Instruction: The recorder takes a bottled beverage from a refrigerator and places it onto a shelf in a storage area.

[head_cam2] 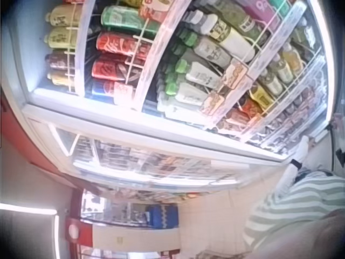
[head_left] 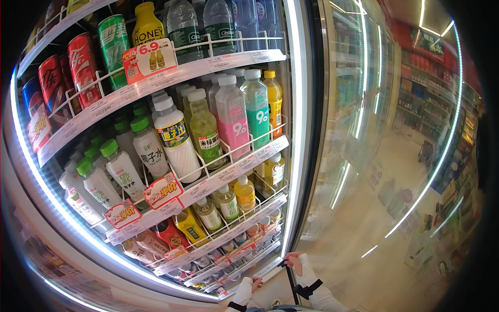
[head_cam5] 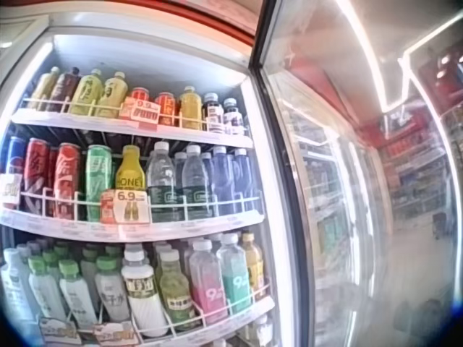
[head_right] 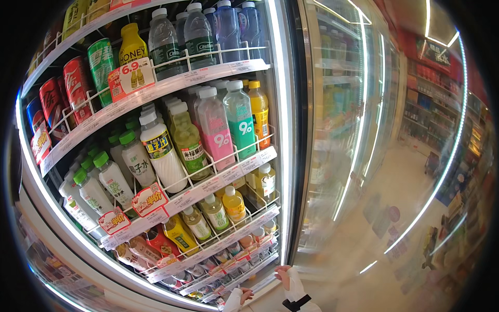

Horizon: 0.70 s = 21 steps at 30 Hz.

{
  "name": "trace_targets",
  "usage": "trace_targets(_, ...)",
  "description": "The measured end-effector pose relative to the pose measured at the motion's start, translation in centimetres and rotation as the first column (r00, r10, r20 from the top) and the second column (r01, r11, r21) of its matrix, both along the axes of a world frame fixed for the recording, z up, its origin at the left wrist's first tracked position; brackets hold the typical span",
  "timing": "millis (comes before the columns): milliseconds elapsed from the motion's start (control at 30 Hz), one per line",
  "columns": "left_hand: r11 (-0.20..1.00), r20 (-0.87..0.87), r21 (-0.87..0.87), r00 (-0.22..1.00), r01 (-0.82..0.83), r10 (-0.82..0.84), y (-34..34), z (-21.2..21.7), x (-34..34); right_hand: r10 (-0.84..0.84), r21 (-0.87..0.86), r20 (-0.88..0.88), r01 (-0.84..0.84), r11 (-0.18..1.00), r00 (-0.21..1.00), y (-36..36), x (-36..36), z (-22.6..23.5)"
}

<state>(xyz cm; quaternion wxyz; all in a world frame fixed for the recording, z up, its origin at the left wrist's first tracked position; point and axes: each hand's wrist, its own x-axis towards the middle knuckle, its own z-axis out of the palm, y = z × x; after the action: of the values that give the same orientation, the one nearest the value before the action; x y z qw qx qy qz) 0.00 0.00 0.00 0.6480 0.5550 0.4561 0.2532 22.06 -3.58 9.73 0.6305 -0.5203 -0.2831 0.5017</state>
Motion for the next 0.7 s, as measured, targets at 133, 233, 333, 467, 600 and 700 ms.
trace_targets(133,0.995,0.095,0.081,0.994,-0.06,0.052,1.7,3.7,-0.1,0.05,0.075,-0.097,-0.043,0.996,0.994,2.8,-2.7,3.3)
trace_targets(233,0.988,0.101,0.145,0.994,-0.057,0.042,1.6,4.9,-2.9,0.087,0.062,-0.034,-0.085,0.994,0.996,2.6,-3.9,5.0)
trace_targets(333,0.977,-0.049,0.211,0.999,-0.007,0.018,1.8,5.4,-5.2,0.037,0.101,0.051,-0.042,0.994,0.998,3.0,-3.2,6.6)
trace_targets(467,0.98,0.001,0.18,0.996,-0.085,0.086,1.3,3.0,-7.4,-0.181,0.463,0.073,0.127,0.877,0.981,5.4,-5.1,14.5)
trace_targets(600,0.991,0.039,0.099,0.995,-0.094,0.09,0.4,0.3,-8.5,-0.294,0.621,0.272,0.067,0.781,0.916,9.7,-6.2,23.3)
trace_targets(700,0.975,0.051,0.178,0.99,-0.136,0.129,-1.5,3.2,-8.4,-0.409,0.692,0.397,0.025,0.721,0.821,12.8,-7.8,28.9)
